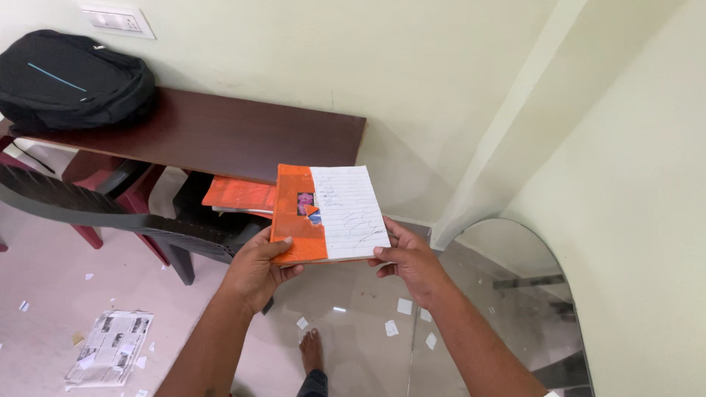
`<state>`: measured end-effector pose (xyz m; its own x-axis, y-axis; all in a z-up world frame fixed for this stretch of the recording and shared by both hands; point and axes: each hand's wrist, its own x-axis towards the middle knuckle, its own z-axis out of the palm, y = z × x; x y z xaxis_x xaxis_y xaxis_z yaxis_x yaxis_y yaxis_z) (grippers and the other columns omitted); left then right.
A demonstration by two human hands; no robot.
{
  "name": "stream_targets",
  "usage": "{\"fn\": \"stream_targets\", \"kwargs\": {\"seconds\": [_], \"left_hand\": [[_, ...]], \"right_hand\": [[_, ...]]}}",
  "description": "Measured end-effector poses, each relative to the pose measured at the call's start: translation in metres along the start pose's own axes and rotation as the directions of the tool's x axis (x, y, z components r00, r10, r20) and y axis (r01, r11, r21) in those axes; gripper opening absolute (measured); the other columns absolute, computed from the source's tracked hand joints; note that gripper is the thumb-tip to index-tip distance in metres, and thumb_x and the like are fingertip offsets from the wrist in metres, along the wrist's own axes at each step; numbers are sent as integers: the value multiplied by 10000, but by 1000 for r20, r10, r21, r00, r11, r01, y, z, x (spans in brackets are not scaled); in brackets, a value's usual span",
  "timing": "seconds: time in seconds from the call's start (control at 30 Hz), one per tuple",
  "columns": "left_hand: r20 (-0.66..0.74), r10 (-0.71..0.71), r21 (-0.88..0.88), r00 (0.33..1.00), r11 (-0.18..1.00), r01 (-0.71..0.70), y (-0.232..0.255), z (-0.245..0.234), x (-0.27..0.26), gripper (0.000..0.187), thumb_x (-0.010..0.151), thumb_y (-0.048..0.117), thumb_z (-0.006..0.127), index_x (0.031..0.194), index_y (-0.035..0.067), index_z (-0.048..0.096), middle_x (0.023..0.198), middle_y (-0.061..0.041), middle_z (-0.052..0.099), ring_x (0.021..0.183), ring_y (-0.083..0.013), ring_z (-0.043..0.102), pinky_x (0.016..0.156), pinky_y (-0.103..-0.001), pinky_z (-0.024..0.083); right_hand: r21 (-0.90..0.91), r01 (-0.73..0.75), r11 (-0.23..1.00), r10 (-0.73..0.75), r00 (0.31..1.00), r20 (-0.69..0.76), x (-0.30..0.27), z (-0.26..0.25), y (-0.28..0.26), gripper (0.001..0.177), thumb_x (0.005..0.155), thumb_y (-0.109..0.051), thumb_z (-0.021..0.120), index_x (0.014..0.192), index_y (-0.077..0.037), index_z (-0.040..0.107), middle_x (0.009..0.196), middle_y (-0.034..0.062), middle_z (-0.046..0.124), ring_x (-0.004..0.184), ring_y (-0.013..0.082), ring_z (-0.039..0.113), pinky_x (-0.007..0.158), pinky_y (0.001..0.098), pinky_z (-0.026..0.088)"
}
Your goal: The person picks up a backpack from the floor, places it on a desk, then retrieves a notebook and an orange folder from among scattered papers on the floor.
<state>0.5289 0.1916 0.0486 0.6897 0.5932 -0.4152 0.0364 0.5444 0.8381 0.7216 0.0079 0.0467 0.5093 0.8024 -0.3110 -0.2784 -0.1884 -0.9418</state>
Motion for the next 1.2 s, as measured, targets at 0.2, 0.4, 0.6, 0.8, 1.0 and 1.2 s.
{"fn": "stream_targets", "kwargs": {"seconds": [0.2,0.4,0.6,0.8,1.0,1.2], "left_hand": [[-9,-6,-6,1000,1000,6,17,-18,35,365,983,145,528,1333,48,566,1094,-100,715,847,-127,683,723,-312,596],[-2,-21,-48,1000,999,20,27,-41,90,354,991,145,531,1323,25,561,1057,-111,710,802,-126,672,685,-296,597],[-53,-57,-68,997,996,53,36,-64,133,343,991,138,528,1313,23,557,1050,-114,705,785,-126,676,663,-280,598],[-60,-100,-84,993,992,94,47,-87,164,342,995,138,526,1308,2,554,1032,-121,695,779,-129,666,663,-283,597],[-80,-147,-63,986,988,142,57,-108,191,343,999,139,536,1317,13,554,1060,-120,683,796,-119,658,668,-270,596],[-49,-175,-68,983,983,171,62,-129,223,340,994,143,540,1314,27,555,1086,-137,679,794,-137,654,663,-271,597]], "right_hand": [[-7,-23,1000,24,1000,9,44,14,-4,725,868,-67,634,1561,-150,438,1108,18,721,847,149,658,724,316,555],[-40,-45,998,46,999,2,99,23,-11,715,869,-52,624,1557,-146,453,1094,40,726,837,142,649,707,308,552],[-51,-81,995,81,997,-6,151,37,-14,700,870,-38,617,1547,-121,459,1094,61,726,837,143,653,700,313,555],[-57,-115,992,115,993,-3,184,54,-16,695,873,-51,602,1546,-143,456,1121,38,718,841,135,652,712,302,556],[-85,-148,985,147,989,-20,214,71,-15,684,868,-67,605,1535,-145,474,1108,36,730,846,127,651,716,307,554],[-93,-153,984,149,988,-49,240,83,-12,673,874,-76,615,1530,-134,477,1093,49,733,848,137,650,715,314,550]]}}
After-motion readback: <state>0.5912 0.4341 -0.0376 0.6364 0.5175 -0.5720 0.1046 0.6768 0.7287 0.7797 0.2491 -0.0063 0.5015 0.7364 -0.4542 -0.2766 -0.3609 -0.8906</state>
